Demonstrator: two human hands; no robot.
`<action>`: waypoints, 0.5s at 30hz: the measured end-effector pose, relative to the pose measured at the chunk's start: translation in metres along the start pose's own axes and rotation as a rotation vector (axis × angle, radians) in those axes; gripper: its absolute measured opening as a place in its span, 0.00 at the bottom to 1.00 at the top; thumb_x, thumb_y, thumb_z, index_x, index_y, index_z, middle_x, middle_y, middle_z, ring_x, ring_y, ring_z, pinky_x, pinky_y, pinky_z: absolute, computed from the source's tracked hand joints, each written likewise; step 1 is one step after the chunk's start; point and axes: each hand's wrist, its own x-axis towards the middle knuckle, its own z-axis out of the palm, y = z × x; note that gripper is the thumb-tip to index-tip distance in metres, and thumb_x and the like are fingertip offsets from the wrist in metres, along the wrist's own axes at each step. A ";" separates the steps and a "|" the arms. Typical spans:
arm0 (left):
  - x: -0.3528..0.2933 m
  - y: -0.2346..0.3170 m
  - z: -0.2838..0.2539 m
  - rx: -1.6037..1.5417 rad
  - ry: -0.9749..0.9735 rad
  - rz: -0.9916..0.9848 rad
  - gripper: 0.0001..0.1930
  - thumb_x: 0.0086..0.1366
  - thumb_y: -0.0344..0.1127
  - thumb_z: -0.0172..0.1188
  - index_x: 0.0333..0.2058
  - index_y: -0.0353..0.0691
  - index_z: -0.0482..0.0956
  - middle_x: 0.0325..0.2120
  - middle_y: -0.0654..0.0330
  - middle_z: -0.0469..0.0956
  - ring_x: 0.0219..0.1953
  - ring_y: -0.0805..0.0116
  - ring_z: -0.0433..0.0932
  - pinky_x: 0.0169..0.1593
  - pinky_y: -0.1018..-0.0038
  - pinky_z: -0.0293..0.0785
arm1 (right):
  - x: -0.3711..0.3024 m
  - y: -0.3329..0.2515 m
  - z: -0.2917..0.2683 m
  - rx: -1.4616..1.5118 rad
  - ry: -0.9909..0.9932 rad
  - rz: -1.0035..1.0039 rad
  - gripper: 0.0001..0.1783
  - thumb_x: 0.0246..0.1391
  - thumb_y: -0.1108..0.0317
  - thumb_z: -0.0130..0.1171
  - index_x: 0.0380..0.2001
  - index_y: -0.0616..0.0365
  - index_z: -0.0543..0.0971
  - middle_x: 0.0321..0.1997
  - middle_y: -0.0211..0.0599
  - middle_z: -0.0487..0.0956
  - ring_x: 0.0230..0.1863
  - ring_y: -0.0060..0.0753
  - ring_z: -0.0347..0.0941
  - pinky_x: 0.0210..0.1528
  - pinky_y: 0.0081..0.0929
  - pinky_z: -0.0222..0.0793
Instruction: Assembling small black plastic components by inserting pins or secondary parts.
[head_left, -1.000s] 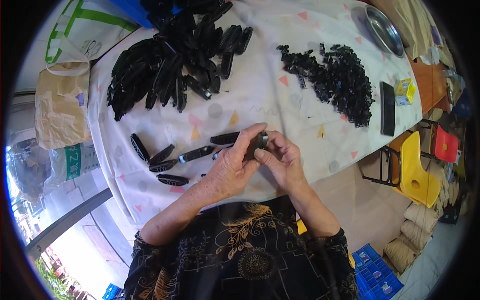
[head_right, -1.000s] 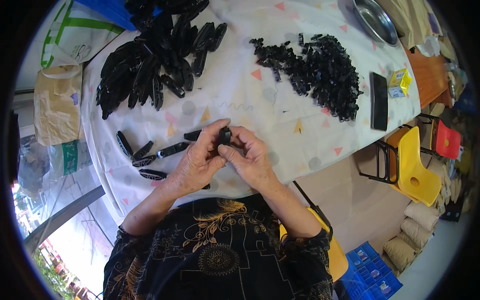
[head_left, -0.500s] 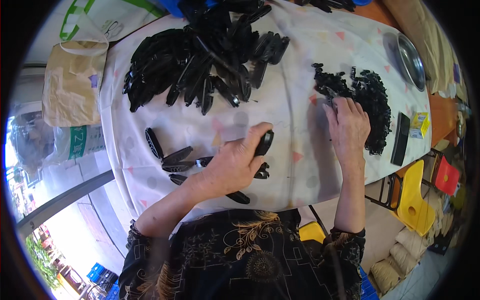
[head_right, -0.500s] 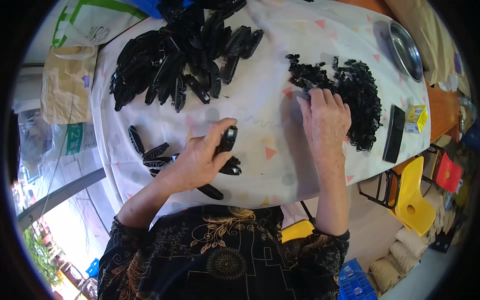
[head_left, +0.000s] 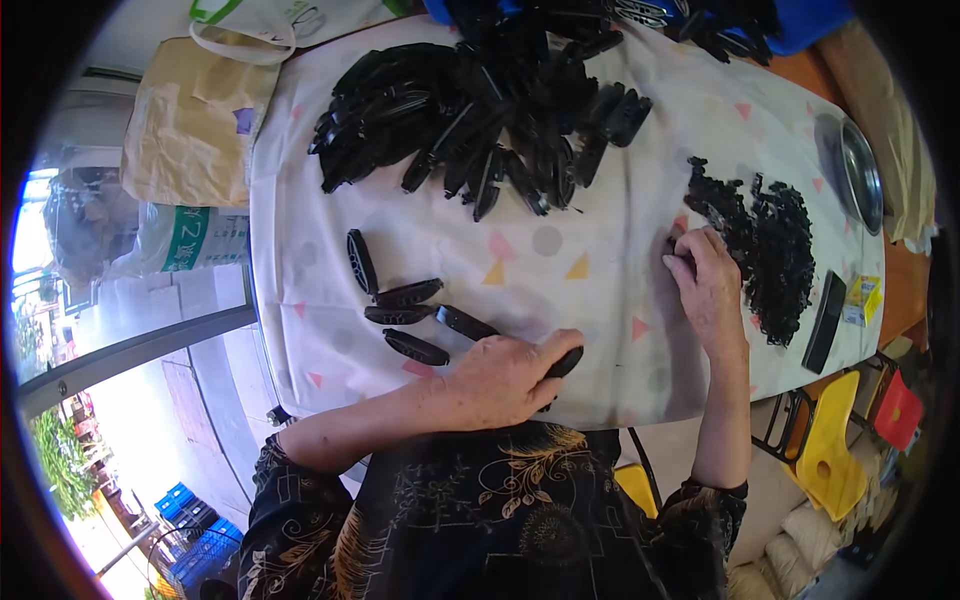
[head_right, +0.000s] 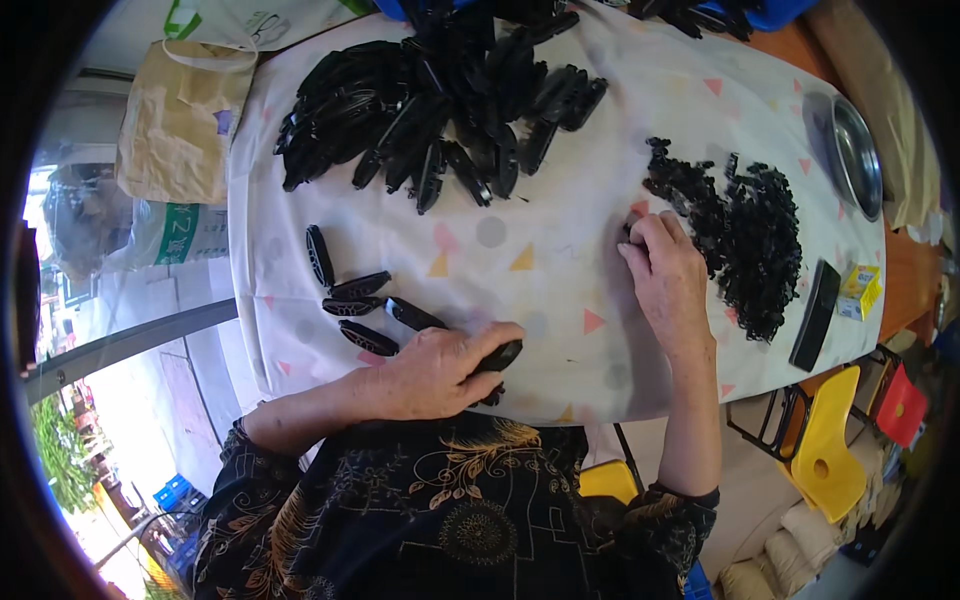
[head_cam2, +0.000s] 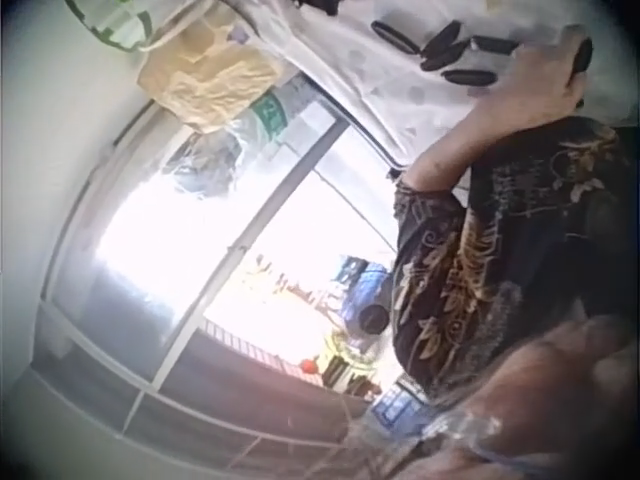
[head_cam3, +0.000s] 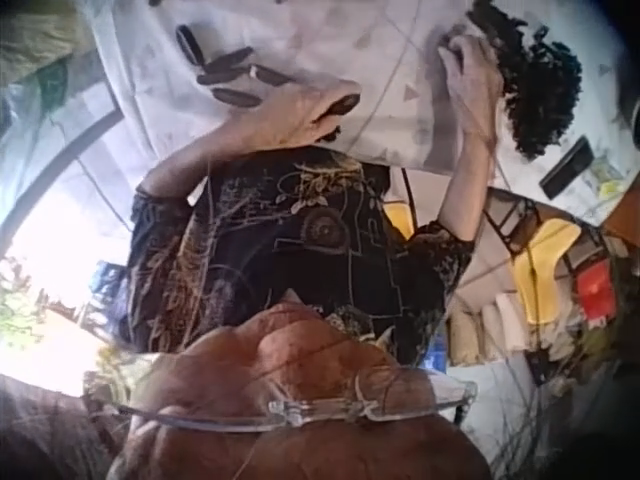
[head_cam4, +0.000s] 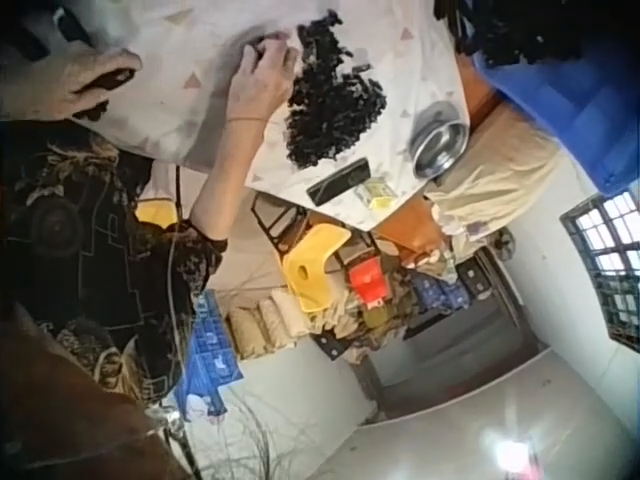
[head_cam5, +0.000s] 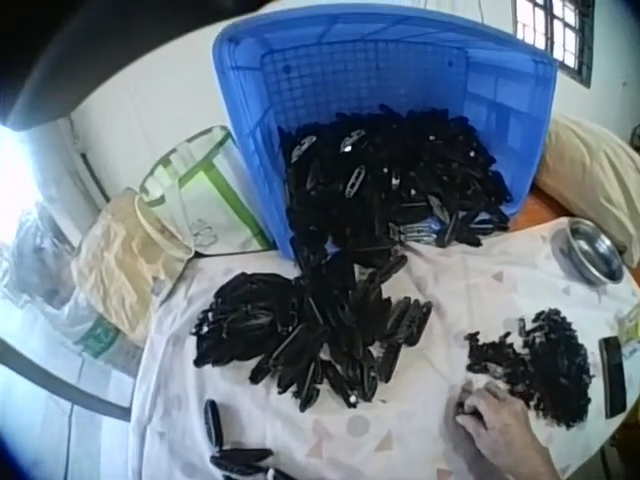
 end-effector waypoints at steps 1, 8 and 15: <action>-0.002 0.002 0.000 0.104 -0.047 -0.024 0.27 0.60 0.35 0.57 0.56 0.46 0.59 0.26 0.51 0.76 0.26 0.50 0.79 0.31 0.60 0.75 | 0.000 -0.001 0.001 0.016 -0.020 0.013 0.08 0.48 0.80 0.59 0.31 0.61 0.71 0.28 0.40 0.70 0.26 0.39 0.68 0.30 0.29 0.65; 0.007 -0.009 -0.044 0.405 0.324 0.101 0.20 0.59 0.45 0.59 0.46 0.44 0.68 0.29 0.55 0.76 0.27 0.56 0.79 0.30 0.63 0.74 | -0.002 0.005 0.013 0.127 0.150 0.022 0.10 0.44 0.80 0.62 0.31 0.61 0.73 0.28 0.38 0.71 0.25 0.37 0.67 0.30 0.25 0.66; 0.058 -0.050 -0.088 0.691 0.569 -0.259 0.20 0.55 0.40 0.64 0.42 0.38 0.68 0.35 0.50 0.74 0.34 0.47 0.78 0.35 0.59 0.75 | 0.001 0.001 0.018 -0.012 0.170 0.050 0.07 0.44 0.79 0.64 0.27 0.61 0.75 0.26 0.38 0.71 0.26 0.33 0.71 0.29 0.24 0.67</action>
